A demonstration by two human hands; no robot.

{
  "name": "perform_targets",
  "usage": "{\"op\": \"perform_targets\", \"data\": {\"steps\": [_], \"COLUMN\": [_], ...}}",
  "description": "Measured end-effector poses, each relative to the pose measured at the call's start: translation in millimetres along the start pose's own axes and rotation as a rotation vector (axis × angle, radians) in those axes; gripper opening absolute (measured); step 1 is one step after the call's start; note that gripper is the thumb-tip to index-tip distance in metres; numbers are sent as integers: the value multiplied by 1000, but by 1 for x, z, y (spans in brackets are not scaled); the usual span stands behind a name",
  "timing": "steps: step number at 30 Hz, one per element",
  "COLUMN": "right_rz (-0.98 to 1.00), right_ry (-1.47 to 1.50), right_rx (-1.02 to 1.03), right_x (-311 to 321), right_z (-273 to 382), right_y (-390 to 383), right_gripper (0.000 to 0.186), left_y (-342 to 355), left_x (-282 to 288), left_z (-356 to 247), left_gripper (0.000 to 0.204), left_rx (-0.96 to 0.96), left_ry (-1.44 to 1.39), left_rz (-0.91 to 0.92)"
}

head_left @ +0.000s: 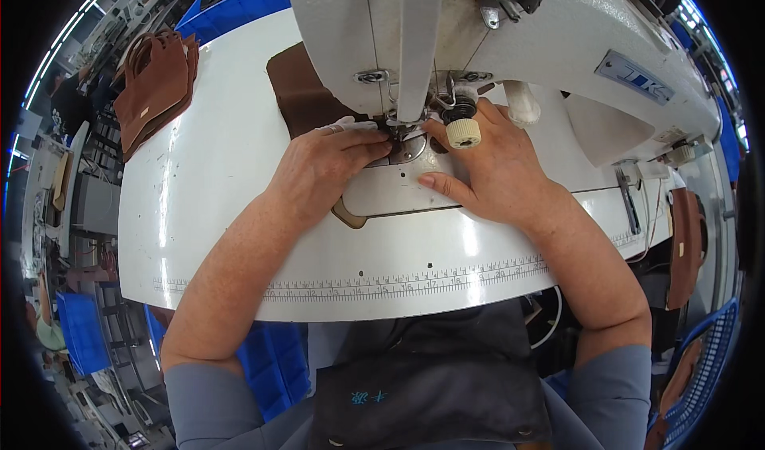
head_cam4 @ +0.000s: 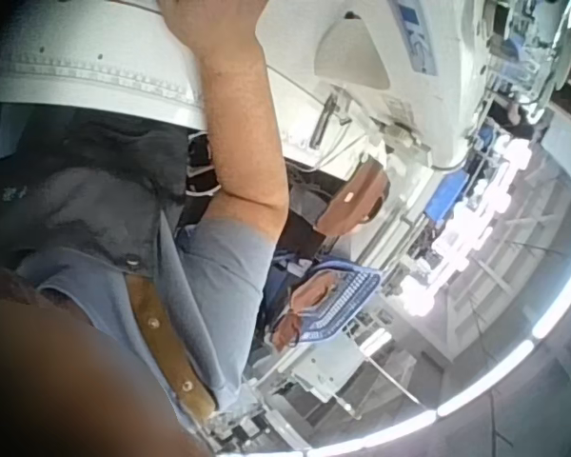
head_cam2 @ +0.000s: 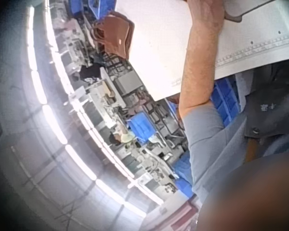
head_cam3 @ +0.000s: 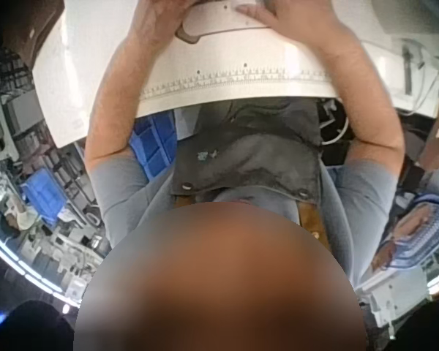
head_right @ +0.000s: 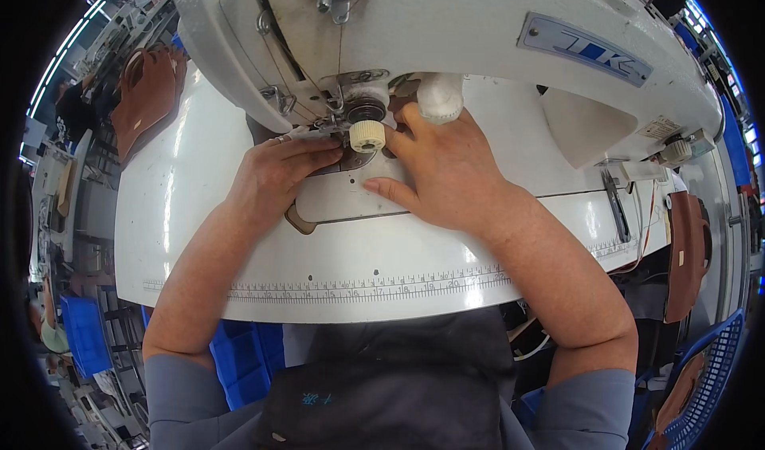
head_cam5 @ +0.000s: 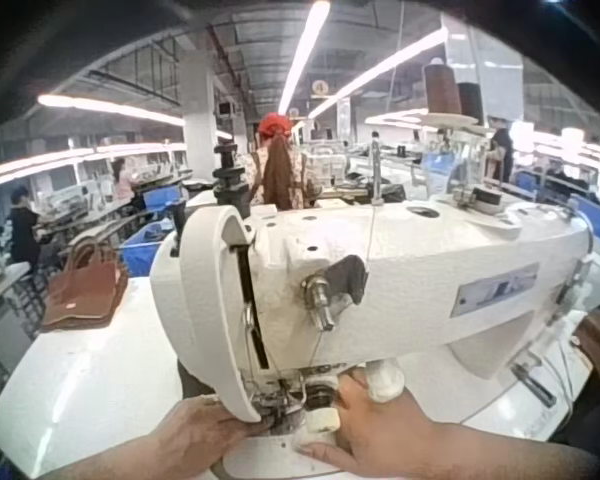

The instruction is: Sewing leather components together using an industrial sewing machine to assemble a handbag.

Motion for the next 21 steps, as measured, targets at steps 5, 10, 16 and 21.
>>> {"op": "perform_targets", "data": {"steps": [5, 10, 16, 21], "right_rz": [42, 45, 6, -38], "right_ry": [-2, 13, 37, 152], "right_rx": [-30, -31, -10, -34], "right_x": [-4, -4, -3, 1], "right_z": [-2, -2, -3, -13], "right_y": [1, 2, 2, 0], "right_gripper": [58, 58, 56, 39], "left_y": [0, 3, 5, 5], "left_x": [-3, -3, -3, -2], "left_z": [7, 11, 11, 12], "left_gripper": [36, 39, 40, 41], "left_rx": [41, 36, 24, 32], "left_ry": [-22, -53, -39, -58], "left_rz": [33, -23, -31, -31]}}
Point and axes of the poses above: each hand's wrist, its own y-axis towards the middle knuckle, its own x-axis out of the back of the hand, z = x × y, the point moved 9 cm from there along y, towards the middle knuckle, and after that the axes turned 9 degrees about z, right-handed, at the moved point
